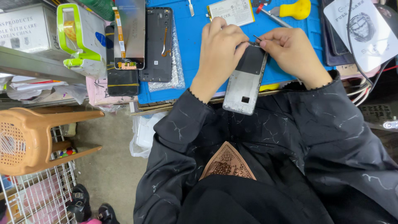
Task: The person removes the internal components and battery from a mobile phone chassis using a small prying tool.
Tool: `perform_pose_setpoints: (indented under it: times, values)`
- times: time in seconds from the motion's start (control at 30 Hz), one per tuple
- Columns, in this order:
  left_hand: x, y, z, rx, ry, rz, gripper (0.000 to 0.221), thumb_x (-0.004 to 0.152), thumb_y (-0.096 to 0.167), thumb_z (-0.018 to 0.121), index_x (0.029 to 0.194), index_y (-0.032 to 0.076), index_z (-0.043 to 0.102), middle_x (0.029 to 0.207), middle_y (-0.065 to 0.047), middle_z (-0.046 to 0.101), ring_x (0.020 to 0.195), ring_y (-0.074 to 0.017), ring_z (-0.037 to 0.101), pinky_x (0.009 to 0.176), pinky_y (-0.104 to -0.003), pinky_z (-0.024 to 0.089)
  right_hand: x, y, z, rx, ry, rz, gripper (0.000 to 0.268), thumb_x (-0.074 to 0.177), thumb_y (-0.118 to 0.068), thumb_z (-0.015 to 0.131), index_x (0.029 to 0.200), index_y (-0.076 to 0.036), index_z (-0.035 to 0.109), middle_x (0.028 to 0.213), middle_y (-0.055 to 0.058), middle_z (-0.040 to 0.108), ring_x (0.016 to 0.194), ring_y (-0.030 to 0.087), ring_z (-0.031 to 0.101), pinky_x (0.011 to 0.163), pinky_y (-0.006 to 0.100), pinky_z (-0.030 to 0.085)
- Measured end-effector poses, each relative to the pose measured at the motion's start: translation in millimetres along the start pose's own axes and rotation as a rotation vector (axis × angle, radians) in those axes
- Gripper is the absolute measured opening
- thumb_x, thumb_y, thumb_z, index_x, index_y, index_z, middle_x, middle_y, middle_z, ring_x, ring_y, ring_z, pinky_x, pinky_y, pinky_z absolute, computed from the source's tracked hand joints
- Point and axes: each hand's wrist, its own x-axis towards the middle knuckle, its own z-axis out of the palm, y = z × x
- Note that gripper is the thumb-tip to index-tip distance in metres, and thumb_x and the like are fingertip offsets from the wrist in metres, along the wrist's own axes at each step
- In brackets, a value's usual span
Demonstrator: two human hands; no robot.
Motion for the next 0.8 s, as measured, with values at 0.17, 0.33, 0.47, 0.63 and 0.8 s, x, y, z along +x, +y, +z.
perform_pose_setpoints:
  times: [0.17,0.33,0.47,0.63,0.8]
  values:
    - [11,-5,6,0.088,-0.065,0.19,0.007,0.085,0.015,0.077,0.085,0.01,0.073,0.088,-0.001,0.064,0.098,-0.0257,0.053,0.09,-0.04,0.042,0,2,4,-0.025,0.043,-0.018,0.016,0.106,-0.012,0.067,0.112,0.001,0.074,0.079,-0.003,0.065,0.067,0.001,0.048,0.057,0.022,0.038]
    - [13,2,3,0.616,-0.128,0.512,0.007,0.077,0.01,0.07,0.081,0.009,0.063,0.086,-0.004,0.055,0.098,-0.0231,0.052,0.088,-0.033,0.043,-6,1,7,-0.072,0.076,-0.052,0.018,0.105,-0.013,0.066,0.115,-0.001,0.075,0.073,-0.003,0.064,0.062,0.001,0.047,0.055,0.023,0.037]
    - [13,3,0,0.731,-0.182,0.599,0.008,0.079,0.012,0.067,0.083,0.007,0.062,0.085,-0.005,0.054,0.095,-0.0232,0.051,0.083,-0.032,0.046,-7,-4,7,-0.057,0.088,-0.094,0.018,0.106,-0.014,0.066,0.116,-0.002,0.074,0.075,-0.003,0.066,0.064,0.001,0.049,0.056,0.023,0.039]
    - [11,-11,9,0.489,-0.229,0.504,0.014,0.08,0.007,0.067,0.092,0.004,0.062,0.093,-0.006,0.055,0.105,-0.0221,0.055,0.08,-0.027,0.055,-8,-9,8,-0.162,0.113,-0.006,0.018,0.104,-0.018,0.068,0.114,-0.006,0.076,0.066,0.002,0.061,0.055,0.006,0.044,0.051,0.028,0.034]
    - [12,-24,13,0.299,-0.275,0.419,0.018,0.08,0.003,0.067,0.096,0.003,0.06,0.101,-0.008,0.057,0.108,-0.0239,0.056,0.082,-0.029,0.058,-8,-12,8,-0.165,0.118,-0.033,0.018,0.104,-0.019,0.067,0.113,-0.006,0.076,0.068,0.0,0.063,0.056,0.006,0.047,0.051,0.028,0.036]
